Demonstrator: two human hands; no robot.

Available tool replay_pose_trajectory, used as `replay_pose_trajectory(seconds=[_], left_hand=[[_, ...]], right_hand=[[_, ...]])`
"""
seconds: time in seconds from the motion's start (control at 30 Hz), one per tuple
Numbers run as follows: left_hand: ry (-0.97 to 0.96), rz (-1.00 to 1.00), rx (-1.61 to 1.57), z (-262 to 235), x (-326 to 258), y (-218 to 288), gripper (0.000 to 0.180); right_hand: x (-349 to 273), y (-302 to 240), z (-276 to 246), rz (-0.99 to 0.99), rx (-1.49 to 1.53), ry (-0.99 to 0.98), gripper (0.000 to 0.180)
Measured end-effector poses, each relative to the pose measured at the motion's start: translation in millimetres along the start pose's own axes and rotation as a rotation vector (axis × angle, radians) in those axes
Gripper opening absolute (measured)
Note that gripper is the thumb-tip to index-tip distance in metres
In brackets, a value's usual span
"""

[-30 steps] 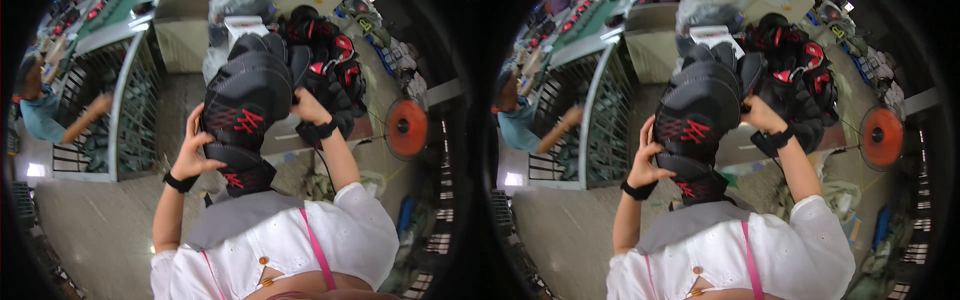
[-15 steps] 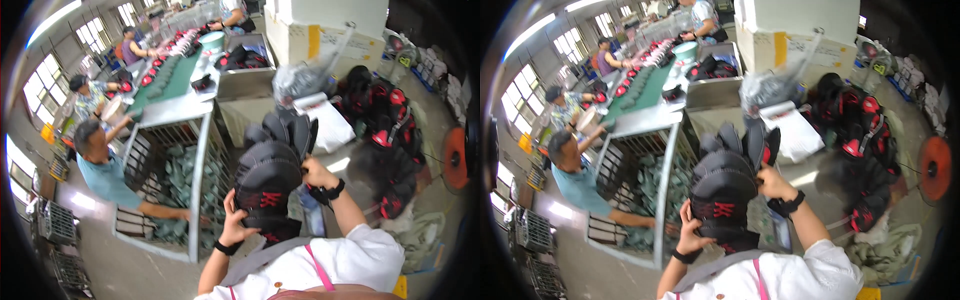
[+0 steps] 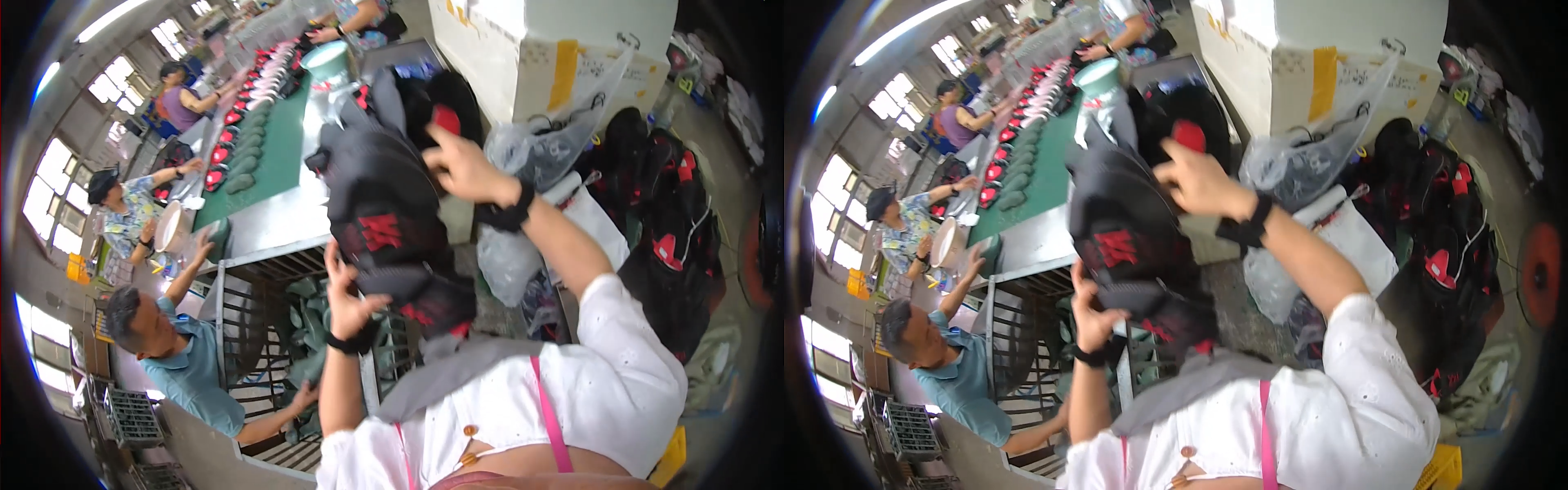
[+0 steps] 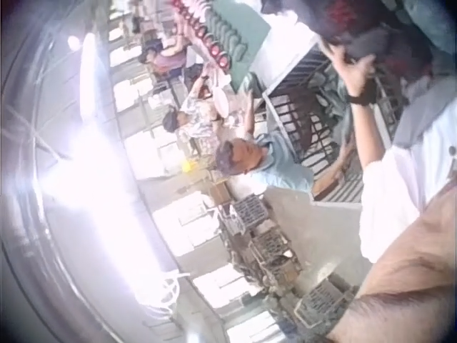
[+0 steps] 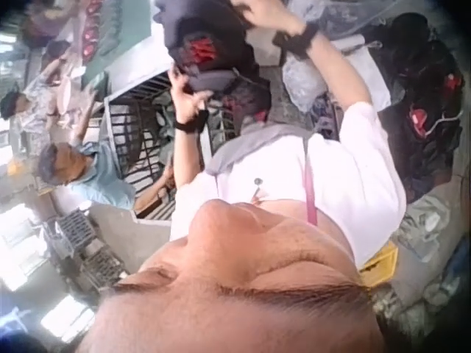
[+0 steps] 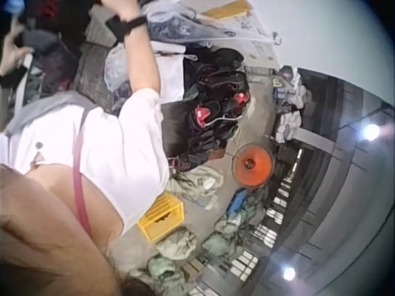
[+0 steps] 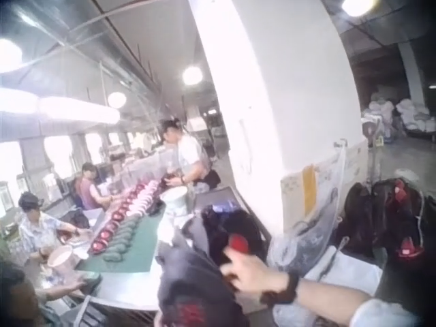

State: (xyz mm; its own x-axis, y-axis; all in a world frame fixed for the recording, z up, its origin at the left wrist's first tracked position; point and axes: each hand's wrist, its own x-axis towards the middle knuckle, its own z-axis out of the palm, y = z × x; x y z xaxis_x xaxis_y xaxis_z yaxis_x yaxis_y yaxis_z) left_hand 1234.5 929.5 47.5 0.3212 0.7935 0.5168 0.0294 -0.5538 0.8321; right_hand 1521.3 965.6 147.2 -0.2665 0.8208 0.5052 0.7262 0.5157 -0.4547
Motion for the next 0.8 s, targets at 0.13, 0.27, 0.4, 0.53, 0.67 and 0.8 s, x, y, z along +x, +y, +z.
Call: replay_pose_trajectory(seconds=[0.13,0.27,0.4,0.53,0.67,0.8], left_hand=[[0.058,0.0,-0.146,-20.0,80.5,-34.2,0.048],[0.028,0.179,-0.209,-19.5,152.9,-68.7,0.047],[0.019,0.235,-0.13,-45.0,208.3,-111.2,0.043],[0.092,0.314,-0.143,-41.4,276.6,-139.0,0.039],[0.069,0.34,-0.019,-26.6,324.2,-186.3,0.038],[0.014,0.229,-0.042,-4.8,356.8,-235.8,0.039]], right_hand=[[79.6,37.5,-0.5,-0.177,-0.018,0.19,0.017],[129.1,72.3,-14.4,-0.207,0.075,0.197,0.007],[190.2,102.1,-3.7,-0.284,0.29,0.089,0.01],[240.3,116.4,-2.2,-0.078,0.168,0.176,0.034],[267.9,159.8,9.8,-0.085,0.088,0.25,0.035],[293.7,210.7,17.5,-0.033,0.054,0.148,0.034]])
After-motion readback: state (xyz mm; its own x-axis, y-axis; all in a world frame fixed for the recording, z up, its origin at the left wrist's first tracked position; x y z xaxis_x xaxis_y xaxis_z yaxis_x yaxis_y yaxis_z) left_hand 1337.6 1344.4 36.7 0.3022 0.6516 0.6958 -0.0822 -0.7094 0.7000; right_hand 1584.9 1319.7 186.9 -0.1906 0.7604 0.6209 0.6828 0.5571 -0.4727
